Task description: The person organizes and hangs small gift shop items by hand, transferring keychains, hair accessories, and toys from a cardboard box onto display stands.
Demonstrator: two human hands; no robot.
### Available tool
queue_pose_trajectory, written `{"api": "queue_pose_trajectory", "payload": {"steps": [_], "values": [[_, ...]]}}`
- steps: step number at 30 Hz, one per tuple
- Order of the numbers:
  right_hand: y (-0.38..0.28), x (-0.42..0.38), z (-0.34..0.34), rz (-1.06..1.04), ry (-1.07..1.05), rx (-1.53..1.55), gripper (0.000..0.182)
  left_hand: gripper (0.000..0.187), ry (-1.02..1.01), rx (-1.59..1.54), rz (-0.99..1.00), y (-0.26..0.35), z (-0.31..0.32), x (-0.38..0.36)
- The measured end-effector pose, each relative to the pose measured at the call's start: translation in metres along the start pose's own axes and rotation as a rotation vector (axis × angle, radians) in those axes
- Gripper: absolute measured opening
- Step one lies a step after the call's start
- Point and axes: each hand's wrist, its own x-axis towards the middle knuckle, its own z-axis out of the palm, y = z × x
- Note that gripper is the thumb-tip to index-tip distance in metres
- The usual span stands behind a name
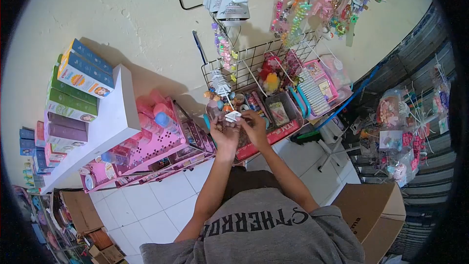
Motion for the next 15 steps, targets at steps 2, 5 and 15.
{"api": "queue_pose_trajectory", "payload": {"steps": [2,5,15], "values": [[-0.014,0.004,-0.003,-0.014,-0.018,-0.049,0.017,0.013,-0.050,0.017,-0.085,-0.001,0.003,-0.006],[-0.022,0.012,-0.003,-0.046,-0.050,-0.095,0.017,0.014,0.008,-0.002,-0.100,-0.006,0.003,-0.004],[-0.012,0.033,0.003,-0.083,-0.054,-0.198,0.019,0.022,0.180,-0.036,-0.203,-0.007,0.002,0.008]]}}
